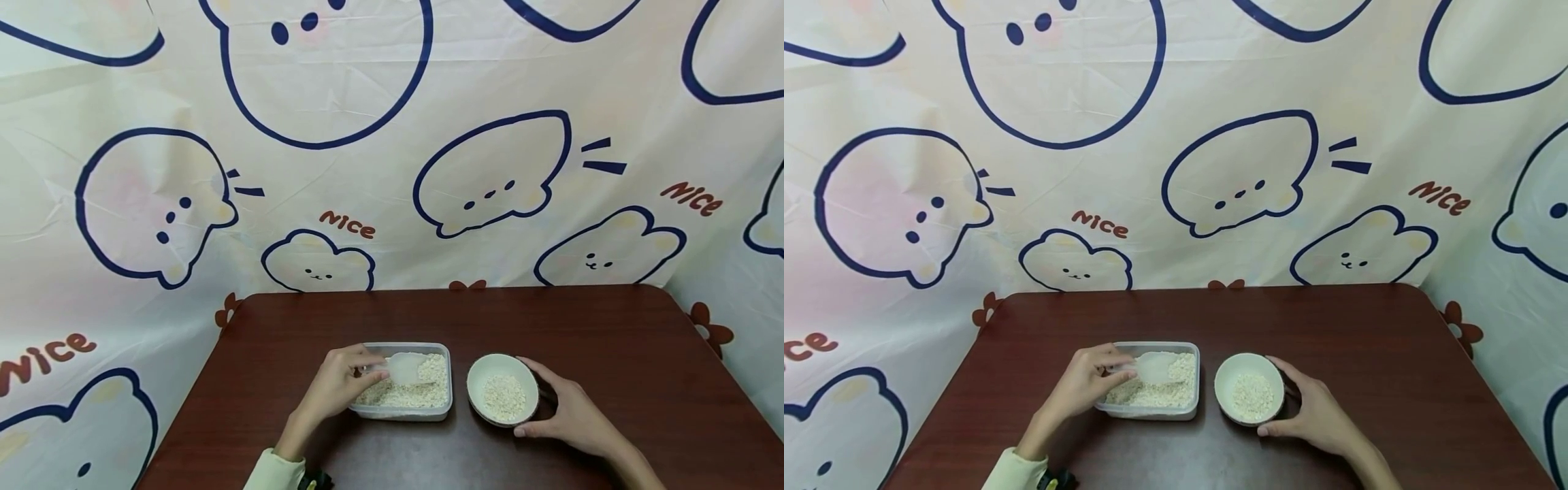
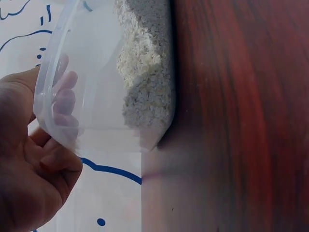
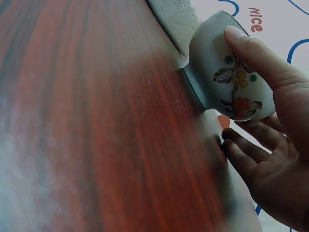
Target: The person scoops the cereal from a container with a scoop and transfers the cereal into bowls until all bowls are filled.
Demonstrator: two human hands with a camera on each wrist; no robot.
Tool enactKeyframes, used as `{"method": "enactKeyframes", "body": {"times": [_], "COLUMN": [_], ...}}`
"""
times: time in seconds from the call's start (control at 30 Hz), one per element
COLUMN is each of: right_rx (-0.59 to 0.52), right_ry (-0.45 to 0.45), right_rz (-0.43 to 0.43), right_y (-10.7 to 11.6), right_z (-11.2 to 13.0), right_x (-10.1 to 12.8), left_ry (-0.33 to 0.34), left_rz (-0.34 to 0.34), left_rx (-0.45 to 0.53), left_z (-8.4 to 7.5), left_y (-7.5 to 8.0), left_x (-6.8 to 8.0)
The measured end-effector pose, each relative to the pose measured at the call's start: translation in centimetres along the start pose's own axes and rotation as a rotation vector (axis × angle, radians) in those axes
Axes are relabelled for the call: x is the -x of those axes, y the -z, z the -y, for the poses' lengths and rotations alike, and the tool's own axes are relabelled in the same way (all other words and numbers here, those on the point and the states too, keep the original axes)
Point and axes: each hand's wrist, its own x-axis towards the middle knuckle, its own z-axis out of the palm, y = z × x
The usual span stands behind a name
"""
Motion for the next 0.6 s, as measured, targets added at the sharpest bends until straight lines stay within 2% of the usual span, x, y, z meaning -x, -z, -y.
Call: {"method": "enactKeyframes", "body": {"times": [0.23, 0.6], "right_rx": [-0.009, -0.009], "right_ry": [-0.004, 0.000], "right_rz": [0.010, 0.005], "right_y": [0.0, 0.0], "right_z": [-0.1, 0.0], "right_x": [0.0, -0.1], "left_ry": [-0.035, -0.059], "left_rz": [-0.022, -0.098], "left_rx": [0.033, 0.066], "left_z": [0.0, 0.3], "left_y": [0.4, 1.3], "left_x": [0.4, 0.6]}}
